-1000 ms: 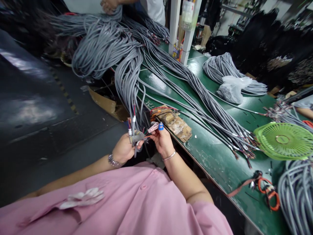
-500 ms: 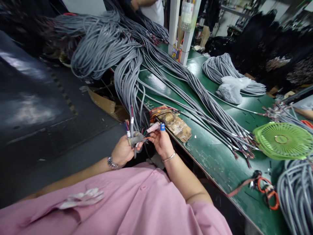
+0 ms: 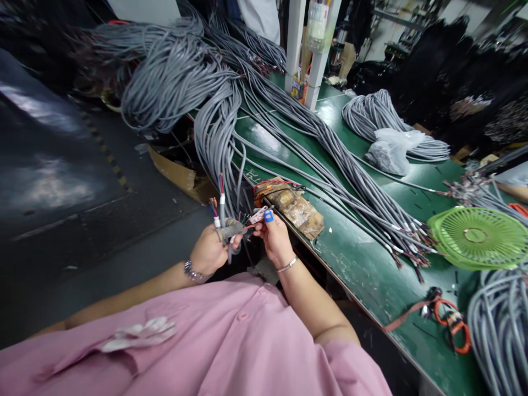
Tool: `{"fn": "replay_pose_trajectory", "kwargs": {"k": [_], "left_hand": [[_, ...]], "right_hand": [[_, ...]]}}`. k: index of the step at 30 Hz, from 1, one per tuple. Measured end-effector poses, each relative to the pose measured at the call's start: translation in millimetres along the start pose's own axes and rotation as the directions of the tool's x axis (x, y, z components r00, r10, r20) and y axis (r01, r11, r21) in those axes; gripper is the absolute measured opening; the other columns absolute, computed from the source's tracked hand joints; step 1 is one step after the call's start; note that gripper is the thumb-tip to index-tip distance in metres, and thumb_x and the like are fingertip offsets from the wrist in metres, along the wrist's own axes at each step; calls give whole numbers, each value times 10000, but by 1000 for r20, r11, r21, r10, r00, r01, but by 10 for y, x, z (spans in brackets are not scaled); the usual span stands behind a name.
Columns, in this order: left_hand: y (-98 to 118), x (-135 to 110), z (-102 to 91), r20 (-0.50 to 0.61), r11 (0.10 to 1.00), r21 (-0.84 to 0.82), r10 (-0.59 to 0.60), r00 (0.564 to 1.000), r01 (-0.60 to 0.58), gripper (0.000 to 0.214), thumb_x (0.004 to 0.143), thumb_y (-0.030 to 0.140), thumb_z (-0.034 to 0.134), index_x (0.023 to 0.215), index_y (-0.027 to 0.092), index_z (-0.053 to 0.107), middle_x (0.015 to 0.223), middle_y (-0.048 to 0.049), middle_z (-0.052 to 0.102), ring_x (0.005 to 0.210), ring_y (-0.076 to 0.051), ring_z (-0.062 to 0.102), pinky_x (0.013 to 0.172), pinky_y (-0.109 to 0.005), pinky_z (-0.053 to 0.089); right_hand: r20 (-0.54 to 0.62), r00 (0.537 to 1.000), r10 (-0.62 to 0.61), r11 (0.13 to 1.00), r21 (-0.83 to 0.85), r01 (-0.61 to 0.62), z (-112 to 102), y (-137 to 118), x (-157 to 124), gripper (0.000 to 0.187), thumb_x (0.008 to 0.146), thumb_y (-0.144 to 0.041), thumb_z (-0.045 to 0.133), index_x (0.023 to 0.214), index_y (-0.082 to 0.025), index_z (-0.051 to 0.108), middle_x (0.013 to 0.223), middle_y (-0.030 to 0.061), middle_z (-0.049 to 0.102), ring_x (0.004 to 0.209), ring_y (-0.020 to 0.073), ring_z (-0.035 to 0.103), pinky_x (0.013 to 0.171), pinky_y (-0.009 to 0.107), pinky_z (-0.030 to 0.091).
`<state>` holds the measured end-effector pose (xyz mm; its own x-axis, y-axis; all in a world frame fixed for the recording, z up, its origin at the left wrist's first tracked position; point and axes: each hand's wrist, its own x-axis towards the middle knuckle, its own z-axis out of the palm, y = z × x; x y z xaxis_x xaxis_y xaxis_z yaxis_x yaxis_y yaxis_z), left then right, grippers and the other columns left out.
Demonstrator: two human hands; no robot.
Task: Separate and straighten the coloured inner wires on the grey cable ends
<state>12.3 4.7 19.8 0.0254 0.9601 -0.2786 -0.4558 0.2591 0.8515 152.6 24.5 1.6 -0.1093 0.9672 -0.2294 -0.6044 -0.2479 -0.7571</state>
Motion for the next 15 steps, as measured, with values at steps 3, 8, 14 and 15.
{"fn": "replay_pose_trajectory", "kwargs": {"k": [3, 8, 14, 15], "left_hand": [[-5, 19, 3, 6, 1000, 9, 1, 1000, -1, 175, 604, 234, 734, 638, 145, 586, 467, 26, 544, 406, -73, 459, 396, -188, 335], [-42, 30, -31, 12, 1000, 23, -10, 1000, 10, 172, 616, 230, 724, 646, 146, 577, 478, 25, 552, 413, -74, 461, 401, -186, 340], [-64, 20, -32, 21, 999, 29, -16, 1000, 16, 181, 630, 227, 726, 642, 149, 564, 475, 26, 552, 407, -70, 448, 399, -184, 329], [-65, 20, -28, 24, 999, 30, -13, 1000, 13, 178, 630, 223, 725, 636, 148, 565, 473, 26, 551, 408, -70, 449, 398, -183, 328]], "right_hand": [[-6, 1000, -4, 1000, 8, 4, 8, -3, 0, 377, 744, -535, 684, 804, -165, 643, 672, -12, 577, 565, 75, 497, 524, 185, 467], [-3, 1000, 13, 998, 68, -13, 21, 6, 5, 354, 756, -518, 679, 844, -176, 654, 725, -8, 599, 592, 76, 499, 544, 187, 463], [-72, 997, 10, 996, 93, -3, 38, 35, 35, 310, 736, -476, 716, 767, -177, 639, 635, -33, 553, 568, 73, 478, 569, 194, 448], [-76, 997, 8, 995, 95, 0, 39, 39, 38, 311, 735, -478, 716, 761, -178, 638, 631, -34, 549, 567, 73, 476, 570, 196, 447]]}}
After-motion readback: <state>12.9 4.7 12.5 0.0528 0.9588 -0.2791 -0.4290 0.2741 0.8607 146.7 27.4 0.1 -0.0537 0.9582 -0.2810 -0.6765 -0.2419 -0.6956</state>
